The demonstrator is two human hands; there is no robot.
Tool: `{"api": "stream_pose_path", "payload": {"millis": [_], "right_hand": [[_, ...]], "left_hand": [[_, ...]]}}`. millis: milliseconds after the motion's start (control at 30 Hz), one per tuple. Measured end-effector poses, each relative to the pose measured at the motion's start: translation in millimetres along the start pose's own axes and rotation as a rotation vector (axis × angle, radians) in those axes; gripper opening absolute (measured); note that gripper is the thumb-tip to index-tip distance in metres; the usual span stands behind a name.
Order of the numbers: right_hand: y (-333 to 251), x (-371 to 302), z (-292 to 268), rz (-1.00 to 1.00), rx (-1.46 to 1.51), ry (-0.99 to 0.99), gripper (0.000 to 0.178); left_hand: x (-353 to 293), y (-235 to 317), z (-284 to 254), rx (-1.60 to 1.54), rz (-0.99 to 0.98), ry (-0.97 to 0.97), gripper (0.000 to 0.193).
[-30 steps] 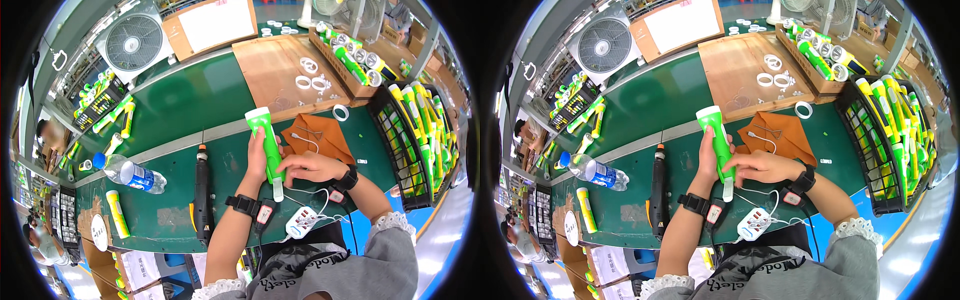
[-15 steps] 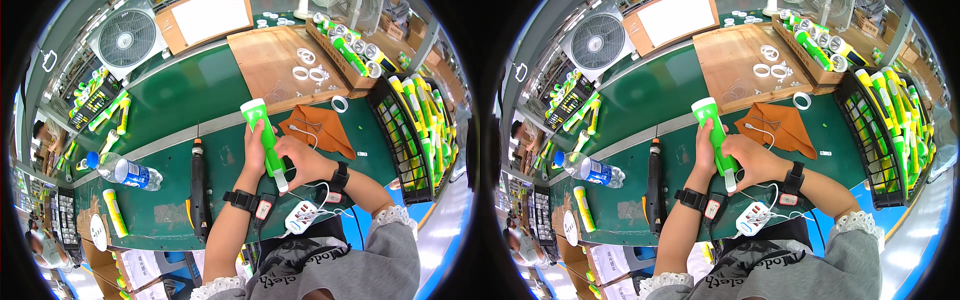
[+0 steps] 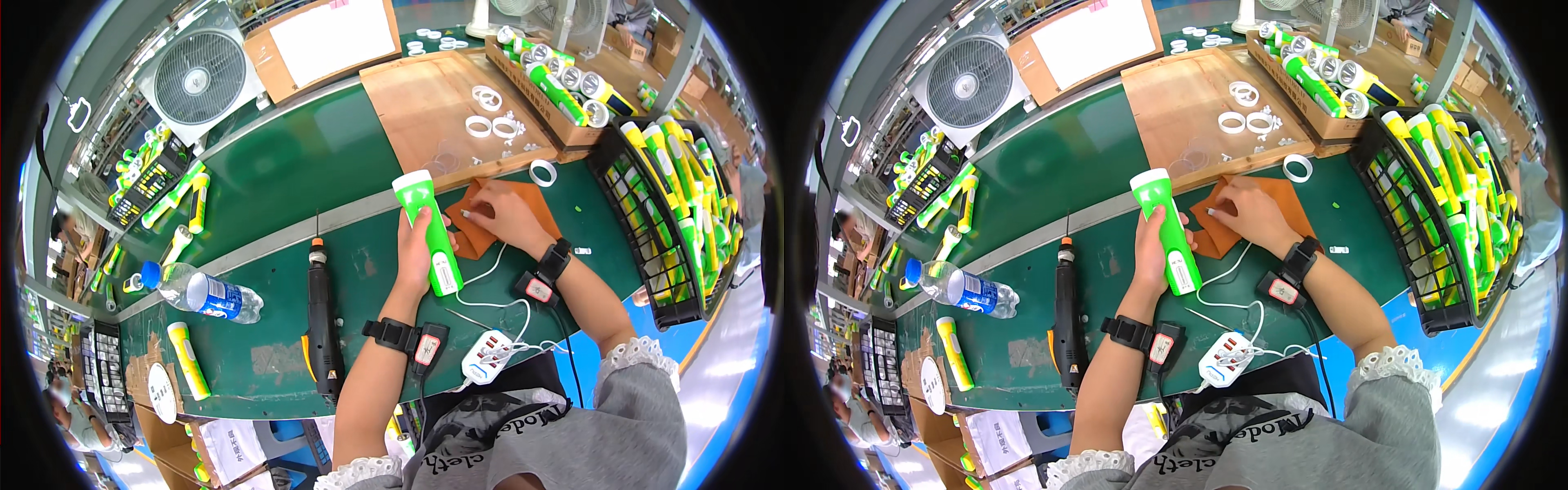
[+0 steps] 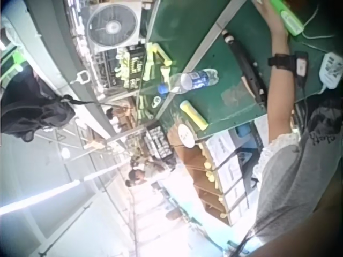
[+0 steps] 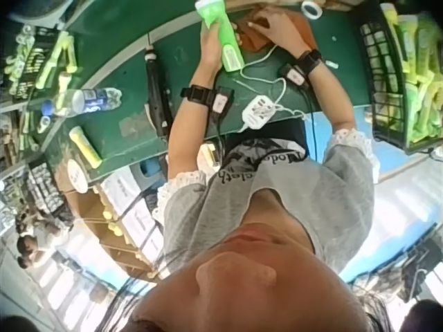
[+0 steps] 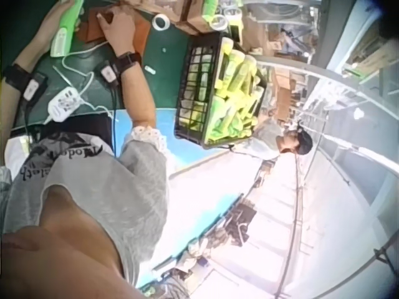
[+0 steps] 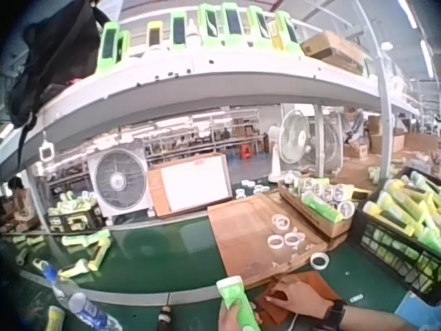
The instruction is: The person is seen assembling flashlights by putting together the various parts and then testing them.
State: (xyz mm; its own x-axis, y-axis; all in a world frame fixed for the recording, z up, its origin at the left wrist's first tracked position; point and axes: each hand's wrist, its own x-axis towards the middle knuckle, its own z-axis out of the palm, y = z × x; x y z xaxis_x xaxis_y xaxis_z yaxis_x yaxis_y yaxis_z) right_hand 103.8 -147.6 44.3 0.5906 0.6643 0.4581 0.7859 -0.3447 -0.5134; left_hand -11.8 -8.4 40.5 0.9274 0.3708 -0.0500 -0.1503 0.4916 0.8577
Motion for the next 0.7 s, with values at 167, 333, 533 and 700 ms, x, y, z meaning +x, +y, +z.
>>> {"api": "stream_pose_path", "payload": {"millis": [167,333,533,700], "right_hand": [[0.5,-3.1,0.9,-0.038,-0.109,-0.055,0.013],[-14.2,-4.1,-1.8,-0.088,0.131,-0.078,0.012],[-50.7,-14.2,-10.2,-0.184,0.261,-0.227,0.013],[-37.1,-12.7,-4.1,-0.176,0.258,-0.217,0.013]], "left_hand": [[-0.9,2.9,1.6,0.015,-0.022,-0.022,0.032],[0.9,-0.1,-4.5,-0.123,-0.126,0.080,0.037],[3.0,3.3,-12.7,-0.264,-0.201,0.164,0.044],[4.3,4.5,-11.4,-0.280,-0.223,0.141,0.045]]}}
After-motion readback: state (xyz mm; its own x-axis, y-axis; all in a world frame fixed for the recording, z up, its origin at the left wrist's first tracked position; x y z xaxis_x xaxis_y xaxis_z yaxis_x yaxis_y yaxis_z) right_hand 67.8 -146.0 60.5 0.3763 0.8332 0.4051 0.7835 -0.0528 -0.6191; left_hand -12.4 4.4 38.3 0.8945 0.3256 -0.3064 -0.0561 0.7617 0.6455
